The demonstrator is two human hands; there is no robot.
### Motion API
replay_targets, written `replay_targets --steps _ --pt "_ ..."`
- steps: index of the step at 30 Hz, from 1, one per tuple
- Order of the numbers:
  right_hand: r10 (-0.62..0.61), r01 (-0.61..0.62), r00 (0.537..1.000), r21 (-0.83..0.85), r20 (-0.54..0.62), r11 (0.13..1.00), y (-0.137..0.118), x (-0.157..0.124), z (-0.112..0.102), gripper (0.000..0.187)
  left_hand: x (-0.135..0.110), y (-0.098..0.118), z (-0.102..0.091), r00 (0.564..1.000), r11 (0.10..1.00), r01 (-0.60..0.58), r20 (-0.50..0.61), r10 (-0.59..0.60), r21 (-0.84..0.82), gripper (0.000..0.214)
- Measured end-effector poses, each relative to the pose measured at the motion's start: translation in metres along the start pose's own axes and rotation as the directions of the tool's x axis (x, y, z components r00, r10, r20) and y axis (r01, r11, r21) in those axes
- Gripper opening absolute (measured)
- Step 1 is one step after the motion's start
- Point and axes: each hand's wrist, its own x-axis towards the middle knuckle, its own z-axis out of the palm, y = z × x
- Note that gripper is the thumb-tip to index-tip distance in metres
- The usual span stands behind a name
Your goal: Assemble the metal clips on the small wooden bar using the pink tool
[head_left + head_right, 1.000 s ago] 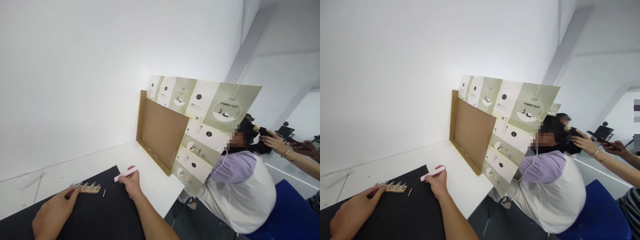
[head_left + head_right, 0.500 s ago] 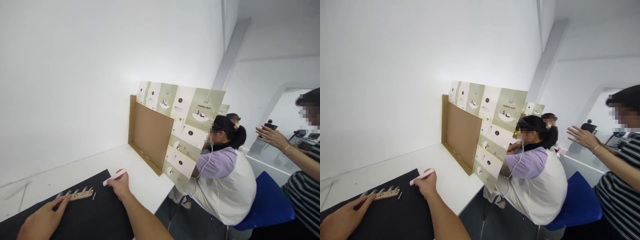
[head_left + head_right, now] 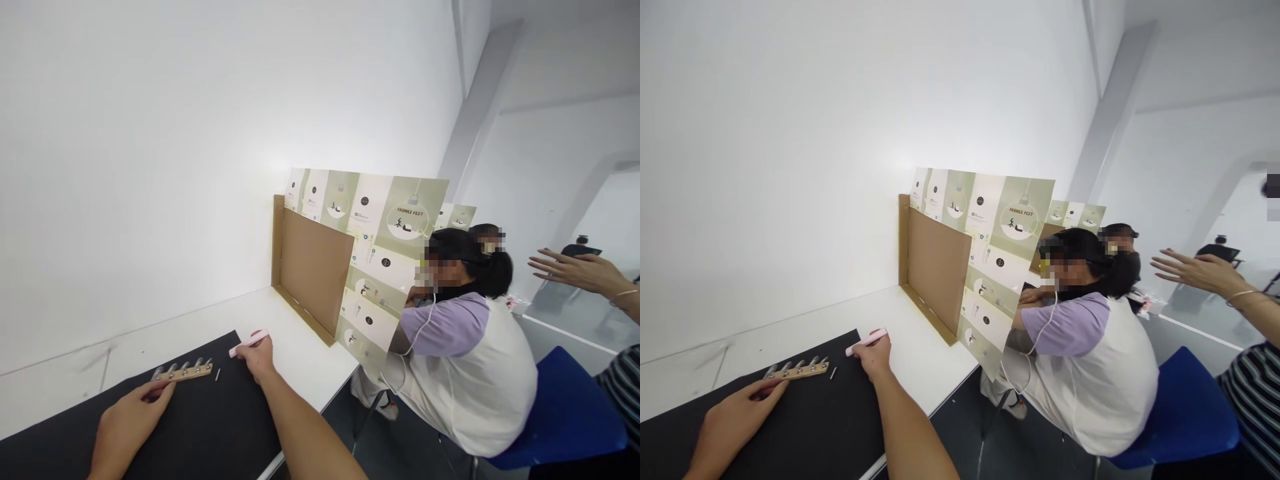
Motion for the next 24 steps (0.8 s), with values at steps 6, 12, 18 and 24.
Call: replay_targets --steps 6,12,18,24 --pt "0.009 -0.01 1.0 0.076 0.013 0.997 -0.007 -0.009 -0.002 0.04 0.002 -0.007 0.001 0.999 0.994 -0.022 -0.042 0.017 -0.11 0.039" --pt "0.005 -0.007 1.0 0.106 0.019 0.994 -0.007 -0.013 -0.005 0.041 0.006 -0.012 0.003 0.998 0.991 -0.037 -0.061 0.029 -0.13 0.038" --pt "0.015 -0.017 1.0 0.119 0.019 0.993 -0.006 -0.013 -0.005 0.041 0.007 -0.014 0.003 0.997 0.995 -0.043 -0.064 0.037 -0.094 0.04" --pt "0.013 -0.015 1.0 0.128 0.017 0.992 -0.008 -0.014 -0.005 0.041 0.006 -0.014 0.002 0.994 0.992 -0.049 -0.103 0.038 -0.112 0.042"
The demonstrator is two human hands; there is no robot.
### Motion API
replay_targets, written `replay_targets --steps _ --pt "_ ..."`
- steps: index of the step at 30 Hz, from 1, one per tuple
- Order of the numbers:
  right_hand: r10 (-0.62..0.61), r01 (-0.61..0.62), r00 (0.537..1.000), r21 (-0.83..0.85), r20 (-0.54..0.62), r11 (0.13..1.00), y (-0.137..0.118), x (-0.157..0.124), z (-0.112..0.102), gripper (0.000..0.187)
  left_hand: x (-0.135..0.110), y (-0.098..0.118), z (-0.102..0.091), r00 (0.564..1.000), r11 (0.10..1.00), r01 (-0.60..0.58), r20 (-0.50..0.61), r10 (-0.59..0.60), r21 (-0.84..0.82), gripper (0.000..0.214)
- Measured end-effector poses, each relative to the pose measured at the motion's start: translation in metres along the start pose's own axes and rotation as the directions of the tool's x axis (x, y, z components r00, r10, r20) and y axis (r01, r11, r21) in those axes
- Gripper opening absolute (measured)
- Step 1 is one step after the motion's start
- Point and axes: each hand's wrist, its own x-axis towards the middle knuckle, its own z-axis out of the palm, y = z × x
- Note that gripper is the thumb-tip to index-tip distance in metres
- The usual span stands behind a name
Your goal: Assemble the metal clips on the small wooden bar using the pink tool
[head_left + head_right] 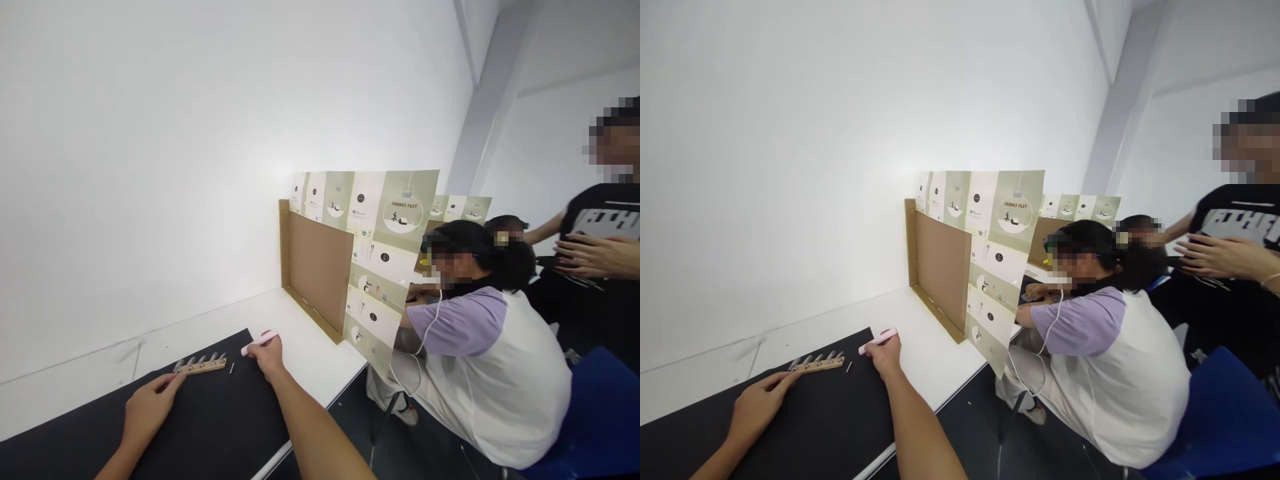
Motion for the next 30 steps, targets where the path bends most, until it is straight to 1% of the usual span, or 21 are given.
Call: replay_targets --steps 5,12,16,19,23,27,30 --pt "-0.007 0.006 1.0 0.004 0.013 1.0 0.001 0.001 0.0 0.042 -0.001 -0.002 -0.001 0.999 0.997 0.031 0.009 -0.031 -0.069 0.041" --pt "-0.006 0.007 1.0 -0.025 0.012 1.0 0.002 0.003 0.0 0.042 0.002 -0.009 0.003 0.998 0.994 0.046 -0.029 -0.049 -0.1 0.038" --pt "-0.012 0.012 1.0 -0.03 0.012 0.999 0.002 0.003 0.0 0.041 0.003 -0.01 0.003 0.996 0.989 0.075 -0.03 -0.08 -0.128 0.036" --pt "-0.014 0.015 1.0 -0.042 0.013 0.999 0.002 0.003 0.0 0.041 0.0 -0.01 0.002 0.994 0.979 0.098 -0.033 -0.106 -0.181 0.035" --pt "-0.023 0.024 0.999 -0.06 0.025 0.998 0.003 0.003 0.0 0.041 -0.005 -0.008 0.002 0.991 0.96 0.09 -0.076 -0.114 -0.264 0.035" --pt "-0.029 0.032 0.999 -0.075 0.039 0.997 0.005 0.004 -0.001 0.041 -0.009 -0.005 0.002 0.988 0.948 0.085 -0.097 -0.12 -0.308 0.035" --pt "-0.03 0.034 0.999 -0.095 0.044 0.995 0.006 0.004 -0.002 0.042 -0.01 -0.003 0.002 0.981 0.94 0.1 -0.127 -0.148 -0.325 0.034"
